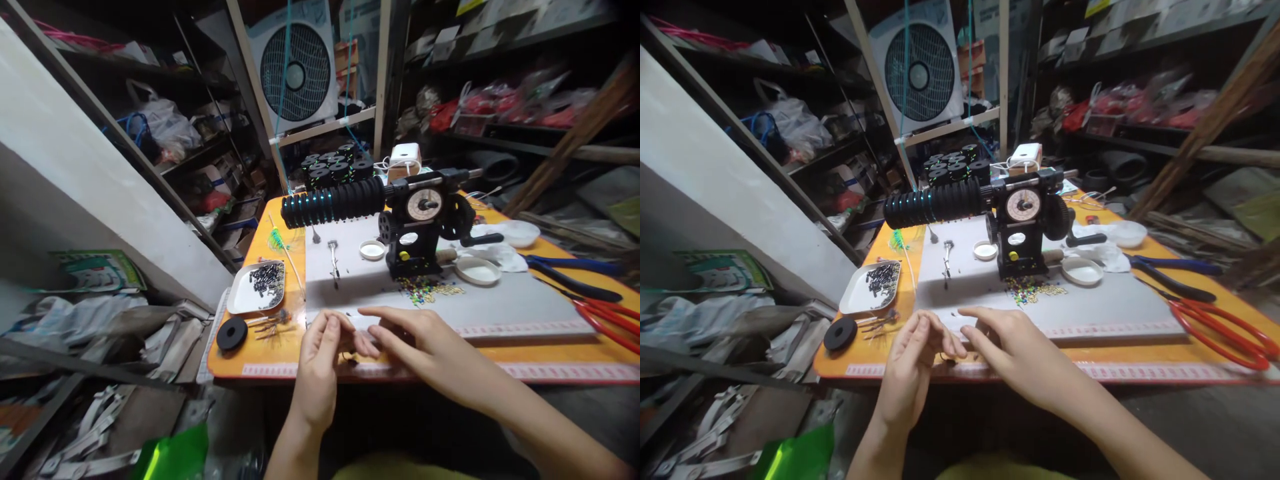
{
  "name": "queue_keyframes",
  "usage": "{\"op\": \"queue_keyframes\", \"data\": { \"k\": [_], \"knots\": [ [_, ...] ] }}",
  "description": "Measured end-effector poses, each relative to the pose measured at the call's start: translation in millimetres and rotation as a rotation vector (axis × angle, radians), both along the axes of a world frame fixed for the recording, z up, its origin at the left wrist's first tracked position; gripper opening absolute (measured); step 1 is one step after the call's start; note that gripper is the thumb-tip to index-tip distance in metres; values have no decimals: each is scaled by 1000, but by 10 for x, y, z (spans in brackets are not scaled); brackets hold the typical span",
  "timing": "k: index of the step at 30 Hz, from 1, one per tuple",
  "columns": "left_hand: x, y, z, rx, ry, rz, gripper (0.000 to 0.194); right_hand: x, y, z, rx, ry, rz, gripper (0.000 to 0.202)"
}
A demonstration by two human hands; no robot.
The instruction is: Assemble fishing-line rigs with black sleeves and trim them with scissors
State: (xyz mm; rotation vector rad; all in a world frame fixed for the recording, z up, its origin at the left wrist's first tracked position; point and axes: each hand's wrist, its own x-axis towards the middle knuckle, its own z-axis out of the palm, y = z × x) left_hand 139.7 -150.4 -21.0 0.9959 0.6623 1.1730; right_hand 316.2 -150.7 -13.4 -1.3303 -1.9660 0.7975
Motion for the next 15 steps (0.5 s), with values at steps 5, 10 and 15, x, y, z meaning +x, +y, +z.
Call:
{"op": "queue_keyframes", "data": {
  "k": [5,10,15],
  "knots": [
    [-41,-190,-69,-45,-148,72,25,39,-77,24,27,26,-77,33],
    [-50,-381,-233,-263,-210,-10,26,-33,-100,54,-29,174,-96,33],
    [-46,-580,-404,-343,-273,-35,31,-162,-79,-39,-411,535,57,41]
  ]
}}
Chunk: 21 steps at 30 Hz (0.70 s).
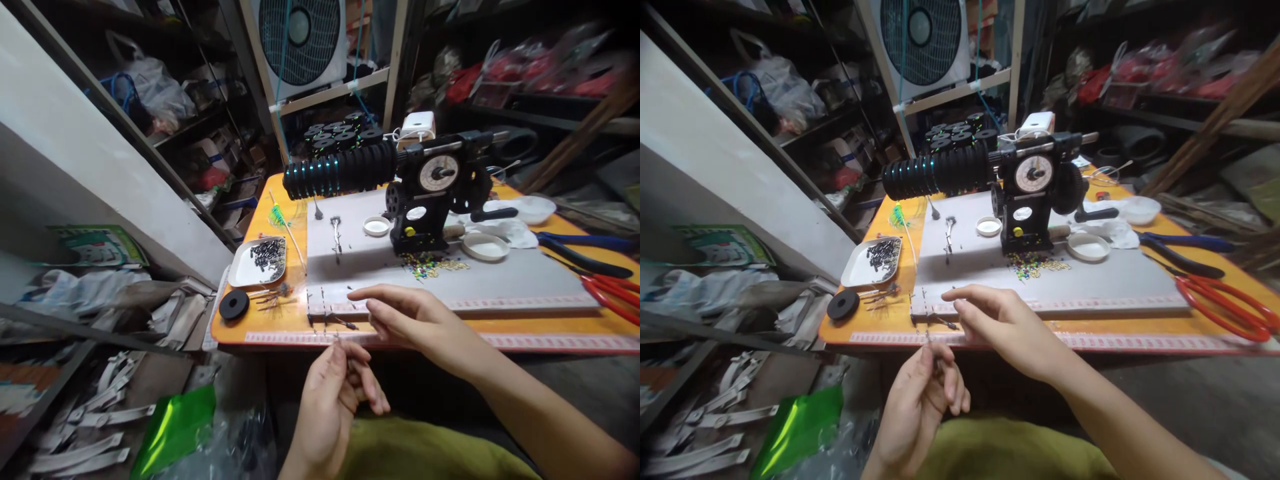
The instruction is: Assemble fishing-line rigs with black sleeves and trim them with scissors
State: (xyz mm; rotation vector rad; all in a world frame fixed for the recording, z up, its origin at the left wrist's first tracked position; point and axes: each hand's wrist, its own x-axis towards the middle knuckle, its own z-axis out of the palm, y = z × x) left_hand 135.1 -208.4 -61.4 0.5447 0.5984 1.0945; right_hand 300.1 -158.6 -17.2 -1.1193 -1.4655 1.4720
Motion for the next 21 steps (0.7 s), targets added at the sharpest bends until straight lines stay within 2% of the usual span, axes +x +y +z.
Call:
{"op": "queue_keyframes", "data": {
  "k": [4,9,17,21],
  "knots": [
    [-15,-128,-88,25,-48,-35,35,-148,20,-40,-257,236,174,46],
    [-37,-259,-165,32,-104,-74,42,-262,16,-62,-394,433,319,38],
    [-11,-448,-230,-37,-304,-167,43,-305,-27,-82,-408,431,170,35],
    [-28,-510,-263,-84,-355,-201,43,-301,-28,-80,-419,429,138,37]
  ]
}}
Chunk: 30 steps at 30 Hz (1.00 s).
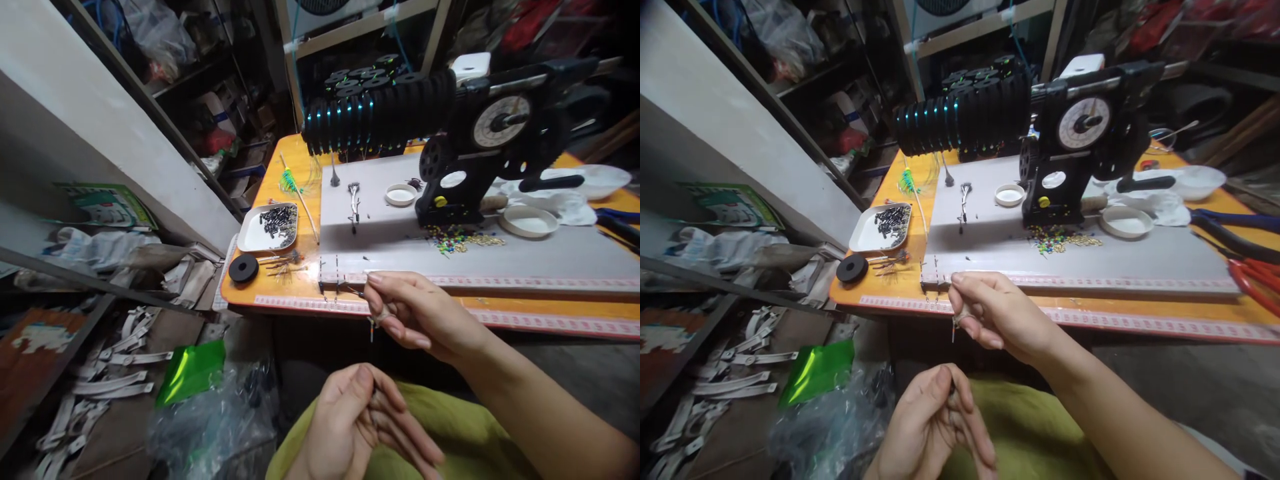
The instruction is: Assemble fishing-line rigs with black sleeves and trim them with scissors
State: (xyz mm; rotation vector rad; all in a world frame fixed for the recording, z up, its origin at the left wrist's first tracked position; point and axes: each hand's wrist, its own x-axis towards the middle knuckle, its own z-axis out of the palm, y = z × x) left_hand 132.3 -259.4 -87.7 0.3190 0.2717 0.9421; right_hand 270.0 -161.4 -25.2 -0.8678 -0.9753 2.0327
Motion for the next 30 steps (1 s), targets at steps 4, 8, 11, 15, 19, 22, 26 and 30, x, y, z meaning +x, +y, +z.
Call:
{"op": "queue_keyframes", "data": {
  "k": [4,8,11,15,19,22,26,30],
  "knots": [
    [-35,-22,-5,-24,-38,-48,44,11,1,-27,-9,-14,-8,37],
    [-48,-40,-13,-47,-27,-61,42,23,13,-42,-6,-27,-11,36],
    [-46,-53,-25,-50,-33,-57,42,24,25,-45,-4,-35,-11,36],
    [-44,-63,-58,-24,-53,-53,43,21,38,-44,2,-46,-18,36],
    [-43,-81,-79,-29,-39,-61,45,31,36,-53,15,-62,-16,37],
    [-67,-58,-6,1,52,-33,45,53,19,-49,34,-79,-19,36],
    [-132,120,195,219,440,116,32,97,-4,34,139,-163,-1,34],
    [-149,363,319,358,581,197,40,125,2,167,261,-270,55,42]
  ]
}}
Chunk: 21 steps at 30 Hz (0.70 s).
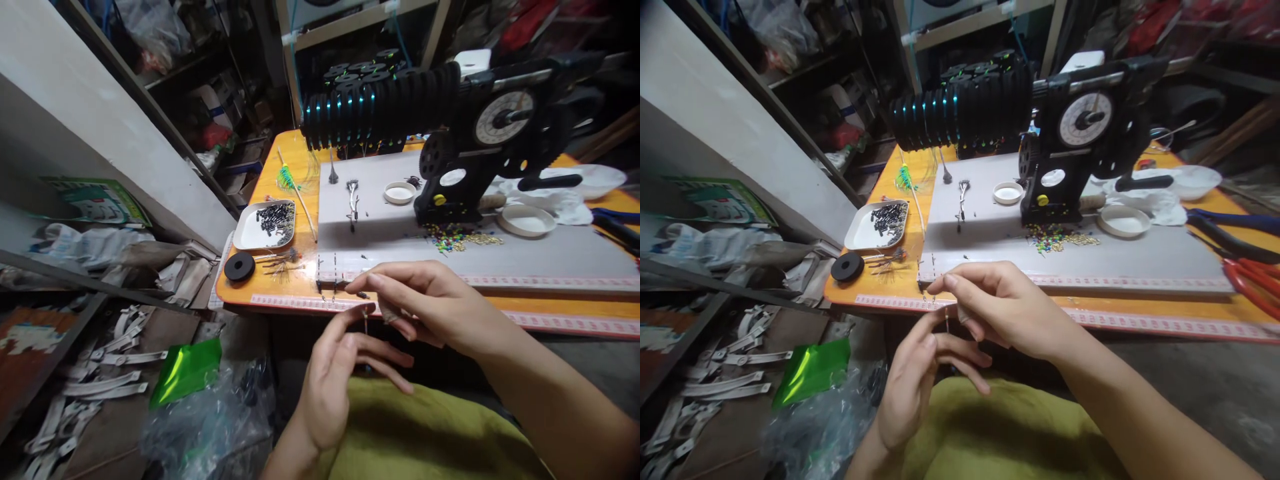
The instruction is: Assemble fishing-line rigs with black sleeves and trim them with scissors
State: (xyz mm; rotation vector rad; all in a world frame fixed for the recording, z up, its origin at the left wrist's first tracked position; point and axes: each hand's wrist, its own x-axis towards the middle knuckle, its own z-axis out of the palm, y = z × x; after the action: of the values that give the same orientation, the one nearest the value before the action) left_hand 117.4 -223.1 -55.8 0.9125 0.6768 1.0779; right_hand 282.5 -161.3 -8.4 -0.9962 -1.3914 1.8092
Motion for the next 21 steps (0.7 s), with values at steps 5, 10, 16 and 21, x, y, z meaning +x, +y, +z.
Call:
{"op": "queue_keyframes", "data": {
  "k": [5,10,16,21],
  "knots": [
    [28,135,61,45,150,-16,41,0,45,78,12,-42,10,47],
    [25,162,100,33,275,-14,45,-12,63,35,-31,-29,20,44],
    [78,98,-51,-6,132,45,39,-112,15,-90,-278,341,57,33],
    [143,-52,-190,-115,-79,31,45,-181,-21,-88,-373,389,34,38]
  ]
}}
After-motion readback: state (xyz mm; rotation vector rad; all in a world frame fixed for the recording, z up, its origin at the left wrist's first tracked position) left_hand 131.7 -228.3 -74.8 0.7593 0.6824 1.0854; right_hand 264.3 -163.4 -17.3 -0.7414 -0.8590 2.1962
